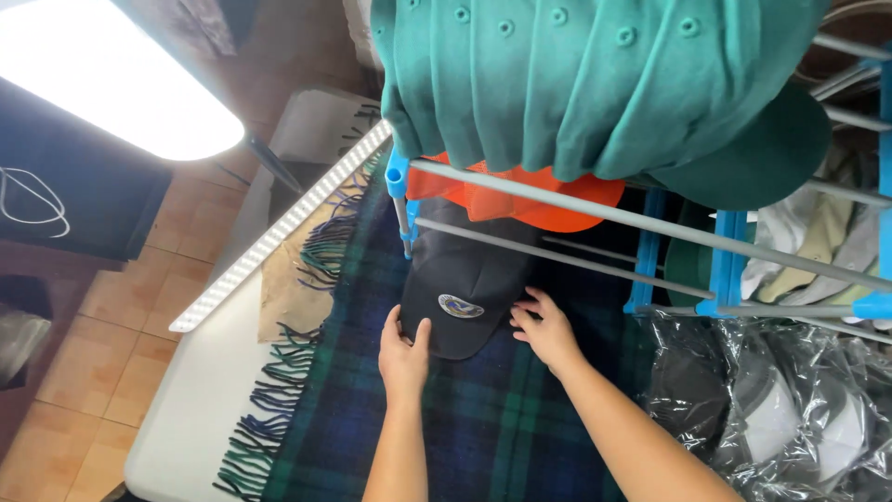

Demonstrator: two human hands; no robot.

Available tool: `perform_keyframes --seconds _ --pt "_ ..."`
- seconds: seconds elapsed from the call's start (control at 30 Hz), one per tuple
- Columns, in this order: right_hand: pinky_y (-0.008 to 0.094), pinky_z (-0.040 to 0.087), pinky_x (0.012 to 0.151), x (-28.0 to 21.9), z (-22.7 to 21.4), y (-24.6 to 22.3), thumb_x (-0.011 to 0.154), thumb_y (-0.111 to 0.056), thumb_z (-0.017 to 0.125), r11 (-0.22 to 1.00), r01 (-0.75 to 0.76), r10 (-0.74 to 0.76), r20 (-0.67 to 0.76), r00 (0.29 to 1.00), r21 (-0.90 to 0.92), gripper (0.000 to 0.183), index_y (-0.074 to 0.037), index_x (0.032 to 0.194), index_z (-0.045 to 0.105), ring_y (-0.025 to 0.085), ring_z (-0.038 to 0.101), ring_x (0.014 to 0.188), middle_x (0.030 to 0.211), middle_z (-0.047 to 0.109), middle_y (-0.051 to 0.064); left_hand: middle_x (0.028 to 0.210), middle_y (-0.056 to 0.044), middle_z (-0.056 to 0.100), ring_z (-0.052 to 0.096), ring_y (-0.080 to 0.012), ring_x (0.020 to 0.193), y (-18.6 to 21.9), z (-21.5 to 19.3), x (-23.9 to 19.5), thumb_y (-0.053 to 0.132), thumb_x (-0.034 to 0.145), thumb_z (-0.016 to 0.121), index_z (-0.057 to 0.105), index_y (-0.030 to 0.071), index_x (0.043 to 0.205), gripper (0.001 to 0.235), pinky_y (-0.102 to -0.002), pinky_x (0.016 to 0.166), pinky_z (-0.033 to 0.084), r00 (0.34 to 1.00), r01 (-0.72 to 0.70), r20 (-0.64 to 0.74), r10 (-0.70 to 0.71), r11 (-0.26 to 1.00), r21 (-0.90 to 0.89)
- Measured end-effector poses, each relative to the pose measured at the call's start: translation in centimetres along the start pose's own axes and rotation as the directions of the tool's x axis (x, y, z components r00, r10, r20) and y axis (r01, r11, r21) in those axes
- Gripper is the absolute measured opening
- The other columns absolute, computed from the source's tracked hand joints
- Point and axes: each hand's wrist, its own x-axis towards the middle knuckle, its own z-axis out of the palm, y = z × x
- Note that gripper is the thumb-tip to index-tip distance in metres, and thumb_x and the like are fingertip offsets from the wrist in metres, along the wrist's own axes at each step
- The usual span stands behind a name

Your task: The person cleans a black baseball cap by brushing it with a wooden brush and using a white handheld steamer. They repeatedly brush the cap's surface and apply steam, then place the cap on a plaid mat and pick up another cap to repeat the process.

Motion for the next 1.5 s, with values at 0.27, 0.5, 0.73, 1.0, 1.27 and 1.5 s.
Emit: perform_keyframes --seconds 0.27,0.5,0.73,1.0,1.27,1.5 --pt "0.067 0.045 0.106 -2.1 1.6 -4.2 0.099 -0.006 0.057 0.984 -0.032 0.021 0.064 0.998 0.174 0.077 -0.003 0.163 0.014 0.049 0.043 0.141 0.158 0.032 0.034 0.136 -0.013 0.059 0.061 -0.0369 0.124 2.3 0.6 -1.6 0.038 0.086 0.080 0.049 0.018 0.151 0.074 -0.049 0.106 0.050 0.975 -0.196 -0.096 0.202 0.978 0.068" --pt "0.061 0.051 0.103 -1.5 1.3 -4.6 0.098 -0.014 0.061 1.000 0.008 -0.008 0.089 0.996 0.004 0.080 -0.004 0.164 0.016 0.044 0.045 0.141 0.161 0.030 0.029 0.127 -0.011 0.063 0.067 -0.0355 0.111 -0.6 2.7 -0.9 0.042 0.084 0.079 0.054 0.017 0.145 0.070 -0.046 0.098 0.054 0.940 -0.284 -0.131 0.315 0.935 0.213" --pt "0.052 0.059 0.096 -4.6 0.8 -3.1 0.098 -0.022 0.065 0.976 0.054 -0.030 0.115 0.993 -0.212 0.085 -0.009 0.165 0.014 0.038 0.056 0.134 0.158 0.039 0.026 0.133 -0.014 0.053 0.069 -0.0301 0.109 -2.9 0.5 -3.7 0.029 0.094 0.070 0.048 0.014 0.149 0.062 -0.043 0.096 0.057 0.917 -0.299 -0.225 0.328 0.941 0.156" --pt "0.036 0.058 0.086 -15.8 -3.5 9.4 0.095 -0.013 0.059 0.968 -0.252 0.242 0.238 0.941 0.010 0.064 -0.021 0.156 0.044 0.023 0.069 0.113 0.135 0.070 0.010 0.123 -0.005 0.078 0.076 -0.0126 0.111 -11.0 -1.0 -16.0 0.034 0.087 0.070 0.063 0.019 0.137 0.052 -0.026 0.097 0.057 0.947 -0.156 0.248 0.206 0.966 -0.207" --pt "0.035 0.056 0.078 -27.7 -8.7 16.7 0.097 -0.014 0.055 0.951 -0.299 0.277 0.222 0.935 0.073 0.047 -0.007 0.142 0.059 0.026 0.070 0.097 0.111 0.074 0.015 0.114 0.003 0.079 0.075 -0.0093 0.107 -15.6 -0.8 -31.8 0.033 0.089 0.067 0.070 0.019 0.126 0.040 -0.024 0.101 0.055 0.925 -0.133 0.328 0.193 0.971 -0.198" --pt "0.039 0.055 0.074 -33.6 -12.7 25.0 0.096 -0.013 0.060 0.954 -0.280 0.217 0.400 0.891 0.106 0.040 -0.005 0.135 0.061 0.029 0.069 0.091 0.107 0.073 0.019 0.119 0.001 0.077 0.073 -0.0115 0.104 -24.1 -0.9 -43.8 0.034 0.093 0.065 0.069 0.018 0.127 0.038 -0.026 0.099 0.054 0.928 -0.211 0.276 0.251 0.963 -0.169"
